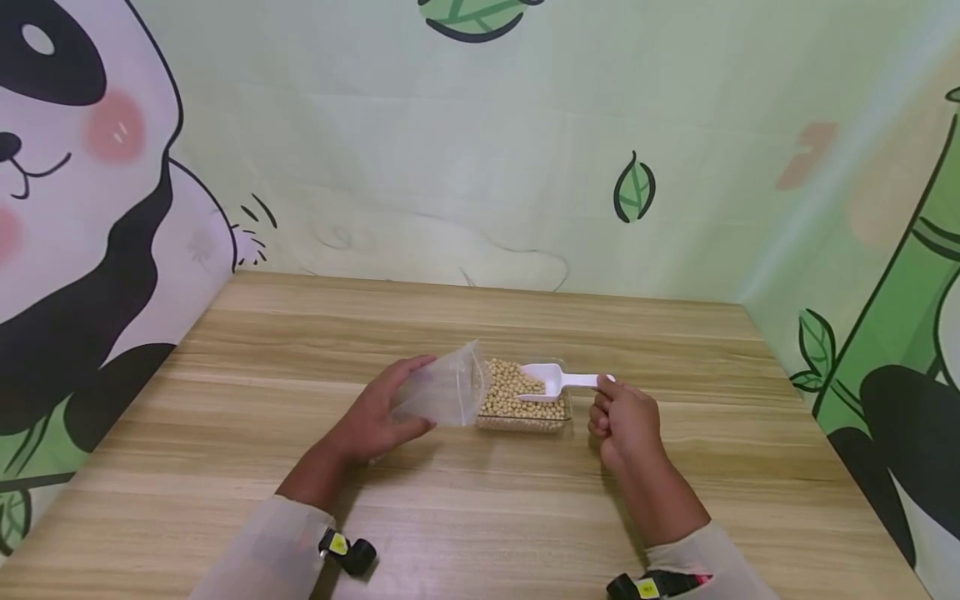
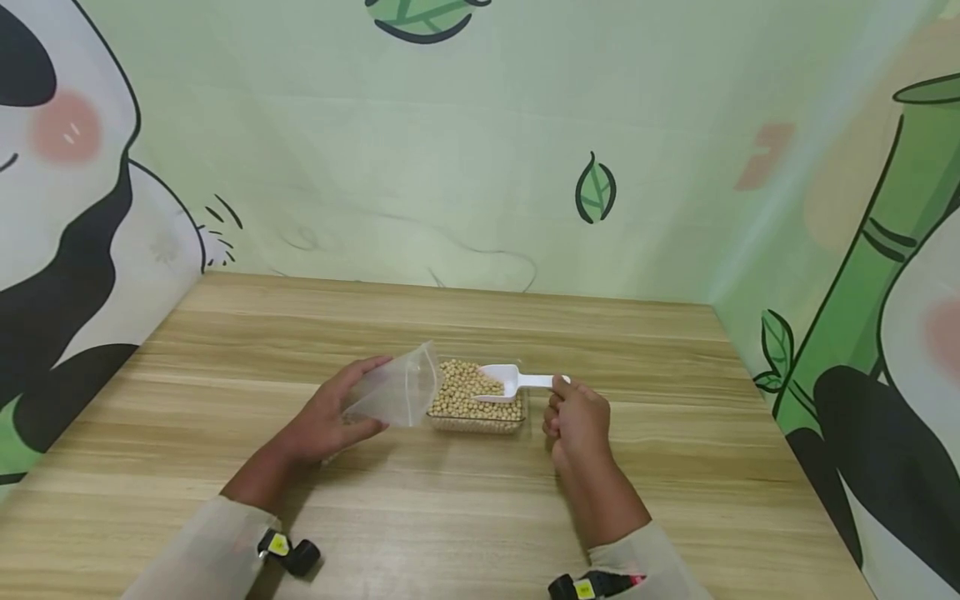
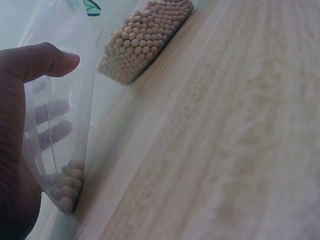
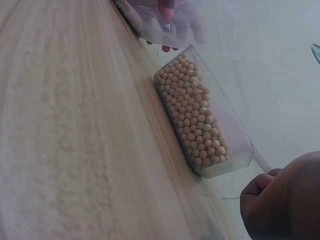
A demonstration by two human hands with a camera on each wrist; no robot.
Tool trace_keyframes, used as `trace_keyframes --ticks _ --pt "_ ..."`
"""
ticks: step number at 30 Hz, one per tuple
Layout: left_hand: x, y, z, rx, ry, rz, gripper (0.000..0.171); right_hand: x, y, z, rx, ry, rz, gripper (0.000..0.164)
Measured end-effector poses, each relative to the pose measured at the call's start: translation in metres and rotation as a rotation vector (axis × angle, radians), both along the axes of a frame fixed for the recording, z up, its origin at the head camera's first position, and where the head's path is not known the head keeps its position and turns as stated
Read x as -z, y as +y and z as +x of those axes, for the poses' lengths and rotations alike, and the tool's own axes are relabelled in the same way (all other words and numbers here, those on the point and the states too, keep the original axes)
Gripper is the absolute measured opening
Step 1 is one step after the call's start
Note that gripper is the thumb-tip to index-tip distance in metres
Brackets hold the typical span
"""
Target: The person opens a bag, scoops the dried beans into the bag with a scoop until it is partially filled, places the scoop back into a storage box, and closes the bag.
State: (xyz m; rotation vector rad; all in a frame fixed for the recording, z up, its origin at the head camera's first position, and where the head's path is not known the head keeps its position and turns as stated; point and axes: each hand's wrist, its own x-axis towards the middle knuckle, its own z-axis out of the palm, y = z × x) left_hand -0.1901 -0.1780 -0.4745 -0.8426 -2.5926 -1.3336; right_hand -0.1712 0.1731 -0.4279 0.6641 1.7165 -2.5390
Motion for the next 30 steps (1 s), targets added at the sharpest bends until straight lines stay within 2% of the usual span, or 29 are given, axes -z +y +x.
trace_keyframes --ticks 6,13,24,30 --pt "0.0002 -0.0001 -0.0003 0.001 -0.001 0.001 0.082 -0.0015 0.0023 -0.0009 0.049 0.019 -0.075 0.034" --pt "-0.0008 0.0006 0.0004 -0.005 -0.009 0.006 0.082 -0.0017 0.0022 -0.0029 0.065 0.039 -0.108 0.037" --pt "0.0001 0.0004 0.0001 -0.005 -0.022 0.014 0.083 -0.0032 0.0035 -0.0016 0.028 0.041 -0.161 0.036" --pt "-0.0003 0.0014 0.0009 -0.001 -0.003 0.01 0.084 -0.0058 0.0027 0.0008 0.016 0.048 -0.187 0.035"
